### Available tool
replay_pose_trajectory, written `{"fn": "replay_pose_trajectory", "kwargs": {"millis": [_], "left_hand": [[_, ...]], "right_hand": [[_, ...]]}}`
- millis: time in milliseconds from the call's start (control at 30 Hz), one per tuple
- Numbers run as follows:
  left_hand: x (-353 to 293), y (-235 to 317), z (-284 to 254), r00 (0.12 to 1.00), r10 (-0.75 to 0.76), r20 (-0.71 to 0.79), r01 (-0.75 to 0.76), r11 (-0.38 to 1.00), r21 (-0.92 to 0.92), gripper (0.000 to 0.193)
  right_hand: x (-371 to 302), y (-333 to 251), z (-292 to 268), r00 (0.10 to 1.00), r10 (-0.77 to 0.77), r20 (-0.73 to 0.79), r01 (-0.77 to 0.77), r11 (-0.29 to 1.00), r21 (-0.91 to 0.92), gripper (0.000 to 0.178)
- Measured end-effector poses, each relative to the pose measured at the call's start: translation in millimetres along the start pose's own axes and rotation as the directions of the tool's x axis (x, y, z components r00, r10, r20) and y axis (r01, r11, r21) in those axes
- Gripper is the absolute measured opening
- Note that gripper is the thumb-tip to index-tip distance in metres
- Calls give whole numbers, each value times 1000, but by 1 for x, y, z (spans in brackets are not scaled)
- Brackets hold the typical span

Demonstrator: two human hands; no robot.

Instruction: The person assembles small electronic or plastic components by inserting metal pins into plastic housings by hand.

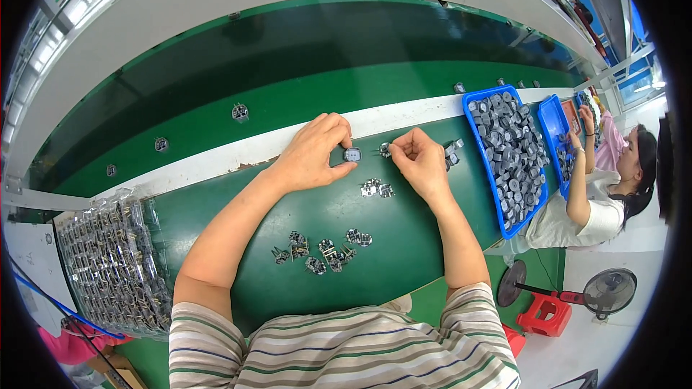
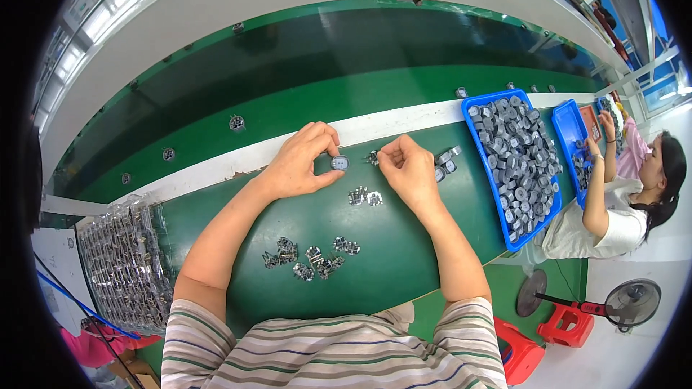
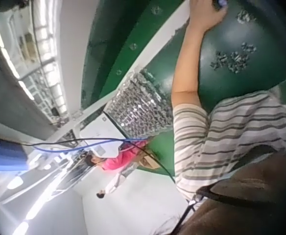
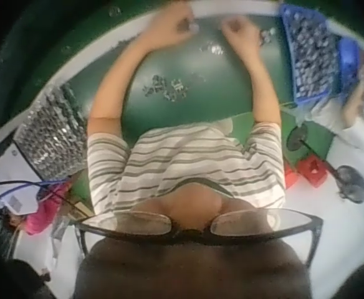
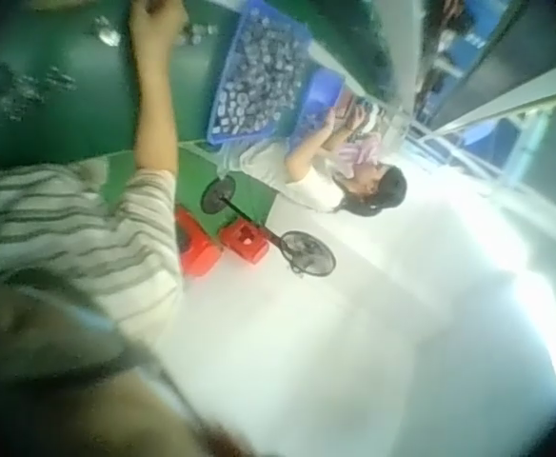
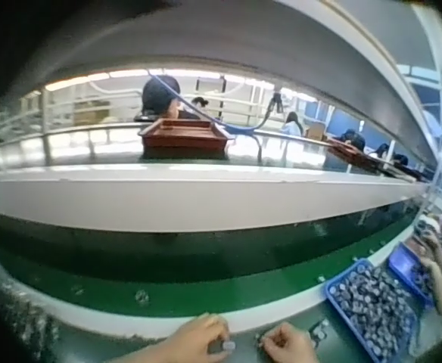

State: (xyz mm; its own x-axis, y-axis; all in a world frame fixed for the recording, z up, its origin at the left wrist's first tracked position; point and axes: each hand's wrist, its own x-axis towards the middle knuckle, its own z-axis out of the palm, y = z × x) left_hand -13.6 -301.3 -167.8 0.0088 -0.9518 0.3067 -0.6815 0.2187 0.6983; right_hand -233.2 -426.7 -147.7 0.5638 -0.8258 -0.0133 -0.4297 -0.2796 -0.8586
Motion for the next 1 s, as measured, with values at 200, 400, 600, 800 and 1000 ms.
{"fn": "replay_pose_trajectory", "kwargs": {"millis": [200,400,600,800,1000], "left_hand": [[0,0,0,999,-38,18,38,999,1,30],[0,0,1,1000,-28,10,28,1000,3,32],[-1,4,2,1000,24,21,-25,999,43,33],[-1,6,3,998,30,48,-32,998,51,33],[-2,4,3,998,45,45,-47,998,47,32]], "right_hand": [[-6,-17,-10,992,23,125,14,959,-284,9],[0,-1,-5,883,-449,134,468,860,-203,9],[-4,-5,6,973,-182,143,178,983,40,7],[-7,-8,23,937,-316,150,321,947,-12,11],[-5,-3,27,794,-603,77,607,781,-148,13]]}}
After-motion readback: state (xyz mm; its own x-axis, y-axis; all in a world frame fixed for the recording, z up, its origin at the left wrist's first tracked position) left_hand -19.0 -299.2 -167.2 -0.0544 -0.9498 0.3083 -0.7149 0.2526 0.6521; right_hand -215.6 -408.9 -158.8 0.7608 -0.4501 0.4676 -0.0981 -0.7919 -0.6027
